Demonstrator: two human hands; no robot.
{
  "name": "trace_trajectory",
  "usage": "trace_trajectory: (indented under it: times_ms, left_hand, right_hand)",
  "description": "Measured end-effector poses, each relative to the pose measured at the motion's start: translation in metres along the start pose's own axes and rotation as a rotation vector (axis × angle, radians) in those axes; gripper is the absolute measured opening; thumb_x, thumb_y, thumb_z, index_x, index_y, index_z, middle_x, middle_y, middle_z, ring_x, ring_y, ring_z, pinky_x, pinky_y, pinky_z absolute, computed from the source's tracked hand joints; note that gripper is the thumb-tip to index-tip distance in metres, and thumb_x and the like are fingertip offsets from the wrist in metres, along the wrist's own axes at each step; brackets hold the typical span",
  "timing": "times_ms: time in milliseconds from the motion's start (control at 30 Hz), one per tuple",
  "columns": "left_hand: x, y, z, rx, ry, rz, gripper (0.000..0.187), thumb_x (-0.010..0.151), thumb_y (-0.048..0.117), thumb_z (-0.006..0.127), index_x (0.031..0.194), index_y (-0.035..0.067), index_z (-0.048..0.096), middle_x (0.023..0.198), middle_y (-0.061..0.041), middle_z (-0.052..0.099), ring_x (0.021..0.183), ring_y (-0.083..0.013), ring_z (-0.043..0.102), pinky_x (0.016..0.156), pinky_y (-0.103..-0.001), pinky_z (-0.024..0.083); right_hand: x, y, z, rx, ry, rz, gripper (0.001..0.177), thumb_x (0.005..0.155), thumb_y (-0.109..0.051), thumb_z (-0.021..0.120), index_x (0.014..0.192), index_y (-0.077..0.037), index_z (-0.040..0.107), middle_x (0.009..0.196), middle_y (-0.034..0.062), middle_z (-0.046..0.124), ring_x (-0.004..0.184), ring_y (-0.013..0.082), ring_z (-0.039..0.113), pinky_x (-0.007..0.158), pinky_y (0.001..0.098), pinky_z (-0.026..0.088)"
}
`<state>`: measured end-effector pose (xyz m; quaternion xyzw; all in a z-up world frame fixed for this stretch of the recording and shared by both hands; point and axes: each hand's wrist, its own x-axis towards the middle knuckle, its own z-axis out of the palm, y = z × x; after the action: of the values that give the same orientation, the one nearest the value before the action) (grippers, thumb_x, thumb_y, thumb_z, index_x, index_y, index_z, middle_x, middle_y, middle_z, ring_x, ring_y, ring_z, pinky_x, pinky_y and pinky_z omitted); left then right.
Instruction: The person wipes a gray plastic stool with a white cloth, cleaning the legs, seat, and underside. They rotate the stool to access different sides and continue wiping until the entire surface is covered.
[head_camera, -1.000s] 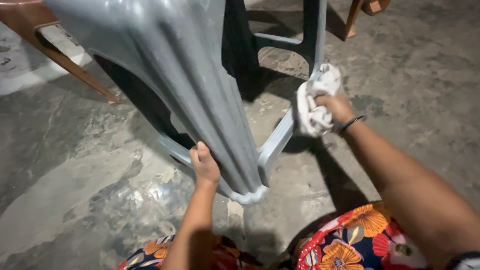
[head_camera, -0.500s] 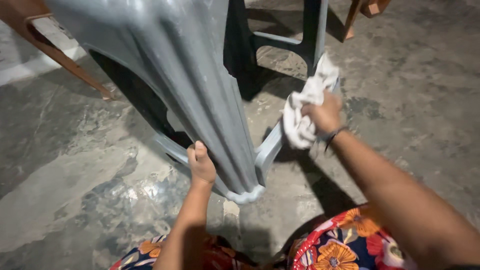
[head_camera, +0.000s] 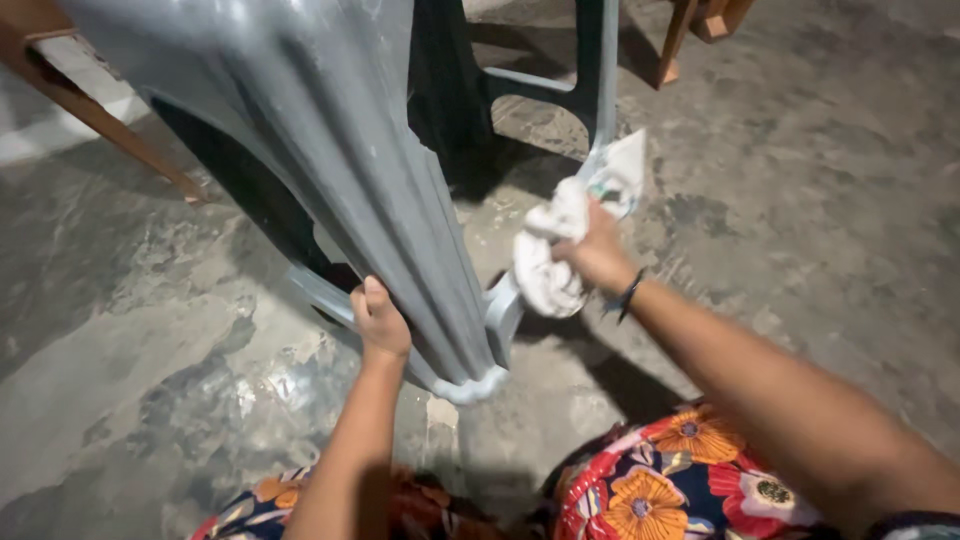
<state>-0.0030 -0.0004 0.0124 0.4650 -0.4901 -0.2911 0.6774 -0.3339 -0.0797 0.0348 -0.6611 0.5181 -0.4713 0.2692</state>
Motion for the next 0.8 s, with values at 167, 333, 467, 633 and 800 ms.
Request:
trace_trajectory:
  times_ms: [167, 333, 467, 633, 800]
  left_hand:
    - [-0.002, -0.02, -0.002, 0.191, 0.136, -0.102, 0.072, 0.1, 0.061, 0.044, 0.108, -0.009, 0.059, 0.101, -0.015, 0.067, 0.094, -0.0203, 0.063, 0.086, -0.036, 0.051]
    - [-0.002, -0.018, -0.008, 0.299, 0.039, -0.023, 0.074, 0.107, 0.058, 0.044, 0.078, -0.009, 0.052, 0.074, -0.024, 0.052, 0.07, -0.0332, 0.053, 0.07, -0.049, 0.044]
    - [-0.011, 0.009, -0.018, 0.54, -0.019, 0.162, 0.072, 0.103, 0.056, 0.042, 0.074, -0.008, 0.06, 0.071, -0.029, 0.06, 0.071, -0.0469, 0.062, 0.069, -0.055, 0.046]
    - [-0.022, 0.065, -0.035, 0.659, -0.287, 0.074, 0.078, 0.1, 0.059, 0.043, 0.067, -0.008, 0.063, 0.066, -0.032, 0.062, 0.075, -0.0507, 0.066, 0.07, -0.057, 0.05]
    - [-0.063, 0.117, -0.005, 0.761, -0.438, -0.041, 0.078, 0.096, 0.063, 0.05, 0.067, -0.007, 0.068, 0.069, -0.034, 0.062, 0.076, -0.0502, 0.068, 0.072, -0.056, 0.051]
  right_hand:
    - [-0.087, -0.063, 0.053, -0.113, -0.043, 0.206, 0.116, 0.063, -0.021, 0.085, 0.158, -0.008, 0.021, 0.147, 0.0337, 0.026, 0.131, 0.0499, 0.043, 0.112, 0.0419, 0.041]
    - [-0.141, -0.128, 0.081, -0.112, 0.066, 0.217, 0.12, 0.058, -0.019, 0.091, 0.156, -0.011, 0.023, 0.142, 0.0294, 0.033, 0.126, 0.047, 0.048, 0.109, 0.0437, 0.044]
    - [-0.152, -0.146, 0.087, -0.124, 0.119, 0.294, 0.12, 0.053, -0.016, 0.096, 0.153, -0.015, 0.03, 0.141, 0.0222, 0.039, 0.126, 0.043, 0.052, 0.105, 0.0426, 0.048]
    - [-0.154, -0.129, 0.084, -0.177, 0.185, 0.197, 0.099, 0.062, -0.011, 0.086, 0.151, -0.011, 0.042, 0.142, 0.0227, 0.045, 0.126, 0.0412, 0.053, 0.106, 0.043, 0.047]
    - [-0.157, -0.106, 0.047, -0.3, 0.255, 0.112, 0.074, 0.069, -0.014, 0.084, 0.137, -0.006, 0.056, 0.13, 0.0225, 0.059, 0.124, 0.0411, 0.055, 0.106, 0.0443, 0.045]
